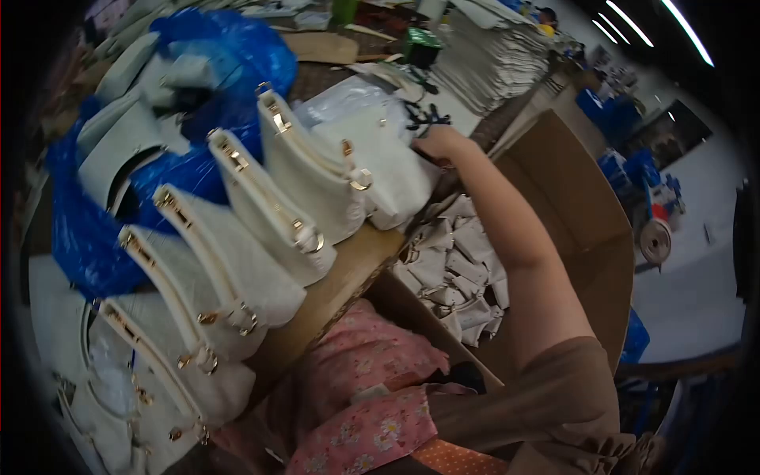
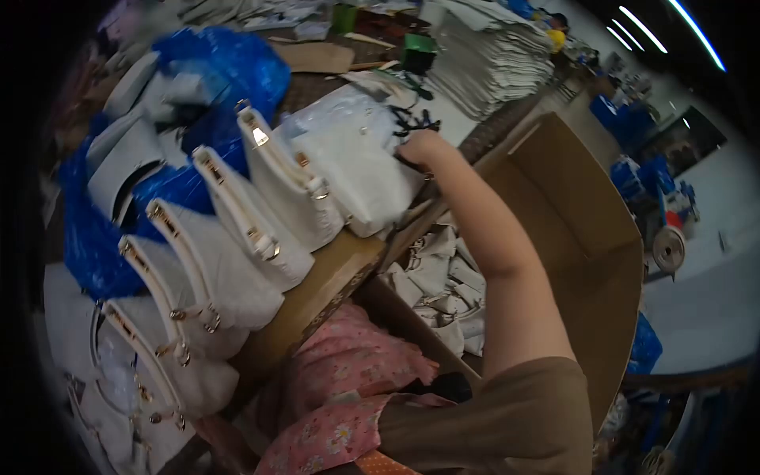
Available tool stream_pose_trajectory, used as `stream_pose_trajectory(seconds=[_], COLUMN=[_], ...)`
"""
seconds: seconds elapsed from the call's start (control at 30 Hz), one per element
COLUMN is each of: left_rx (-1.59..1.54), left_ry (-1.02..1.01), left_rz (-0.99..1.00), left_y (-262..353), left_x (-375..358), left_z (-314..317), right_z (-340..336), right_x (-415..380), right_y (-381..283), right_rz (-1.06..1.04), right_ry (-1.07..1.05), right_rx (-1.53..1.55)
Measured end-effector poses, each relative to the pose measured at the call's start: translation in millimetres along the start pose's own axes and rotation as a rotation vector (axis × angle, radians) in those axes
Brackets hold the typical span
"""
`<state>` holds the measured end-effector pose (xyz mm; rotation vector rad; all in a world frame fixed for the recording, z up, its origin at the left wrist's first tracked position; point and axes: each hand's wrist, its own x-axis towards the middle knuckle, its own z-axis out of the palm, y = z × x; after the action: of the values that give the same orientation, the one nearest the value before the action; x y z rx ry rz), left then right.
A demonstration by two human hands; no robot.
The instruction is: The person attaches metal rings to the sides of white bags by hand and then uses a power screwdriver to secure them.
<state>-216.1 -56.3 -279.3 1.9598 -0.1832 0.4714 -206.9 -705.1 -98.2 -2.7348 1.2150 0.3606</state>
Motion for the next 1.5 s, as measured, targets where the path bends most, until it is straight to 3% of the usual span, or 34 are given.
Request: stream_pose_trajectory(seconds=[0.07,0.17,0.23,0.3,0.43,0.63,0.77,0.87,0.97,1.0,1.2,1.33,1.4,1.5], left_rx=[-0.085,-0.140,-0.158,-0.163,-0.146,-0.102,-0.068,-0.032,0.005,0.016,0.107,0.158,0.187,0.241], left_ry=[-0.082,-0.210,-0.268,-0.304,-0.335,-0.341,-0.345,-0.341,-0.337,-0.335,-0.306,-0.306,-0.313,-0.321], left_rz=[0.035,0.079,0.106,0.129,0.159,0.190,0.214,0.231,0.241,0.245,0.269,0.283,0.285,0.286], left_y=[-2,2,3,3,6,9,10,9,8,8,6,4,3,0], left_x=[16,28,33,39,44,47,52,57,61,63,76,84,85,87], left_z=[41,74,87,93,91,81,74,66,58,56,37,33,29,16], right_z=[-6,4,12,4,0,6,16,5,5,5,-9,-57,-88,-115], right_x=[9,33,23,24,22,16,27,6,10,11,-3,-46,-90,-160], right_y=[-13,-11,-22,-25,-19,-17,-17,-21,-22,-20,0,10,9,-1], right_rz=[0.068,0.044,0.292,0.261,0.319,0.173,0.149,0.273,0.346,0.340,-0.171,-0.508,-0.715,-0.771], right_ry=[-0.139,-0.101,0.082,-0.049,-0.009,-0.064,-0.064,-0.029,0.231,0.231,0.897,1.268,1.335,1.535], right_rx=[-0.061,0.005,0.250,0.349,0.647,0.403,0.406,0.650,1.008,1.009,1.495,1.505,1.484,1.490])
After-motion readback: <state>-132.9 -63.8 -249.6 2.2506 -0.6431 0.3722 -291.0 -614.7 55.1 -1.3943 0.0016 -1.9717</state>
